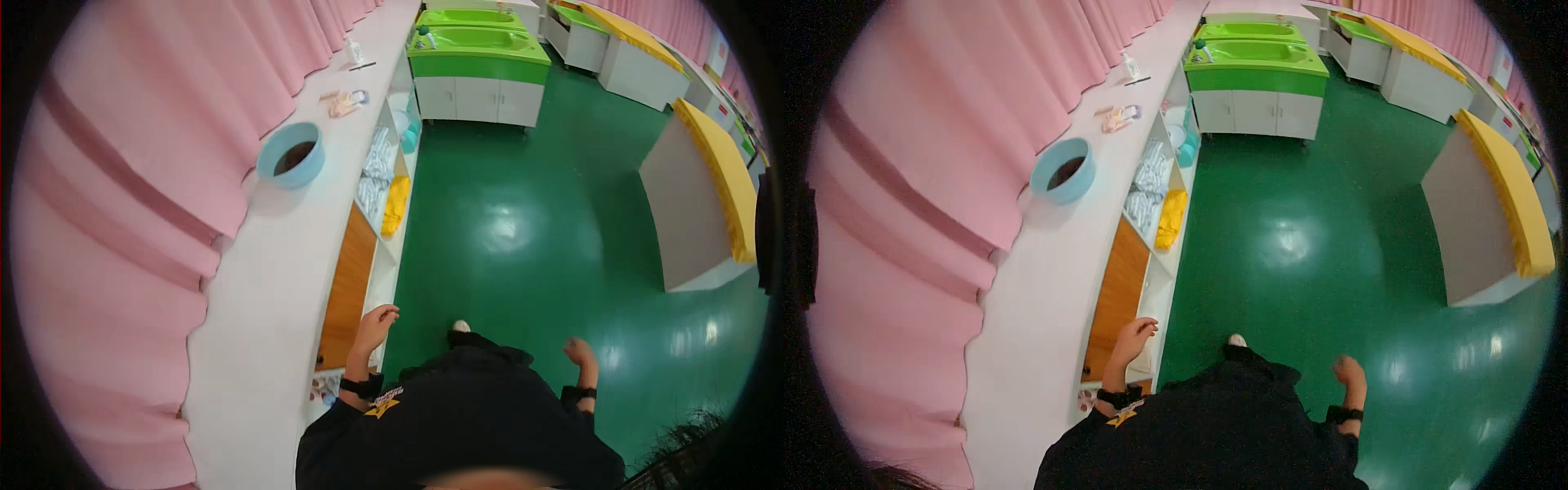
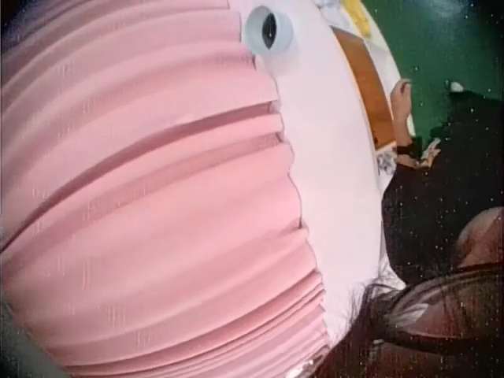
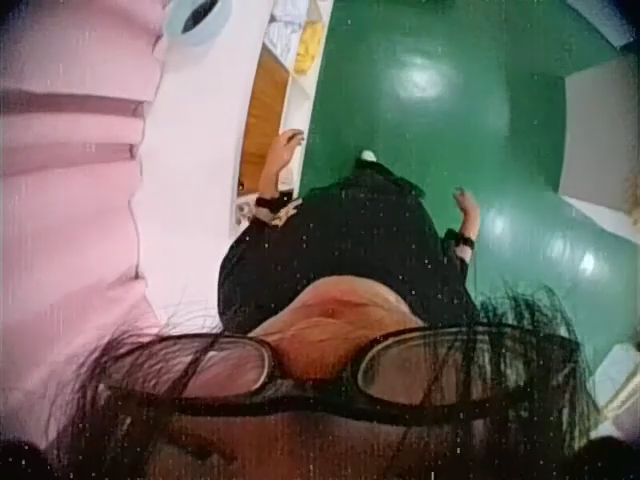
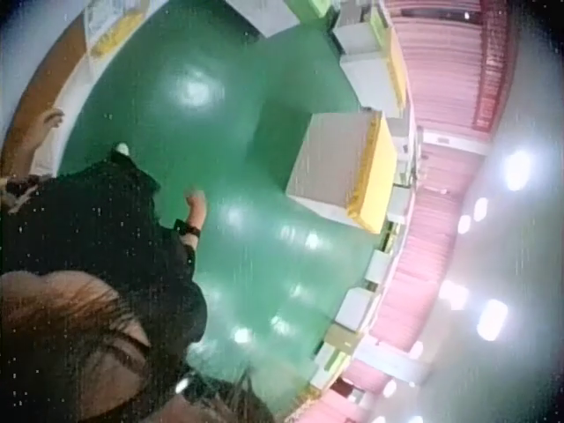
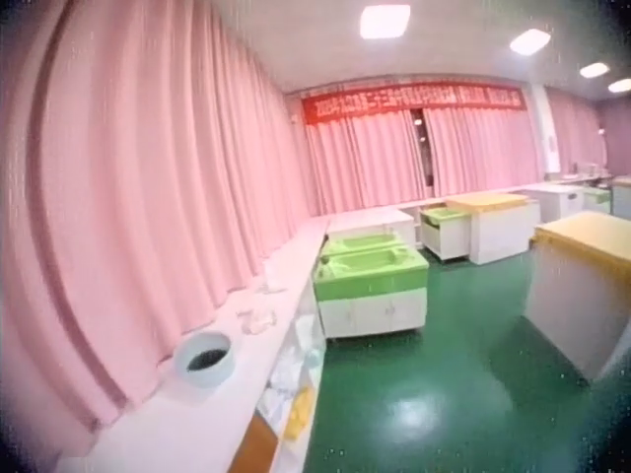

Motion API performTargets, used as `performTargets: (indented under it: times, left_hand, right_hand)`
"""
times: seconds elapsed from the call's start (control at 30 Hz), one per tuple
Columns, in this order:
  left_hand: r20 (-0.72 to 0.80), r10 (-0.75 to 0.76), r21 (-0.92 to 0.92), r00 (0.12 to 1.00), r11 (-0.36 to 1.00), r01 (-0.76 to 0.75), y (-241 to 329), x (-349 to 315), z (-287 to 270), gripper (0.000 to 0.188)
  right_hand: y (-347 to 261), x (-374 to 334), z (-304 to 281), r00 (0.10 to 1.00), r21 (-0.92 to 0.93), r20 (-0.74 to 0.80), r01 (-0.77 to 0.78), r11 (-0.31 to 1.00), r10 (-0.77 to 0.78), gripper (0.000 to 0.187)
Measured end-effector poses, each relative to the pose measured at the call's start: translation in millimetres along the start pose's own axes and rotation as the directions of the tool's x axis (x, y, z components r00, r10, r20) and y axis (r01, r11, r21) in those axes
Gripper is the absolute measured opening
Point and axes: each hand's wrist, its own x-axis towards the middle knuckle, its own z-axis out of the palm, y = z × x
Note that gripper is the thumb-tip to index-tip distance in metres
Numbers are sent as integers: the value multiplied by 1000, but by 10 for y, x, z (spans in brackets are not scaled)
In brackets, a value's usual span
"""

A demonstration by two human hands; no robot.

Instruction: Sorting and organizing various personal care and hygiene products such as baby clothes, a comb, and hygiene packets in a nursery or packaging area.

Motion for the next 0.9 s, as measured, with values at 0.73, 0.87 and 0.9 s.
performTargets:
  times: [0.73,0.87,0.9]
  left_hand:
    - [-515,-125,12,848,988,153,1424,5467,-1152,20]
    - [-728,-102,67,678,974,218,1313,6309,-1508,22]
    - [-759,-132,25,638,973,231,1307,6576,-1641,25]
  right_hand:
    - [-7290,5793,-3070,248,208,391,914,347,-886,30]
    - [-8547,6571,-2978,-7,216,289,975,59,-957,35]
    - [-8897,6753,-2903,-107,214,223,975,-59,-969,37]
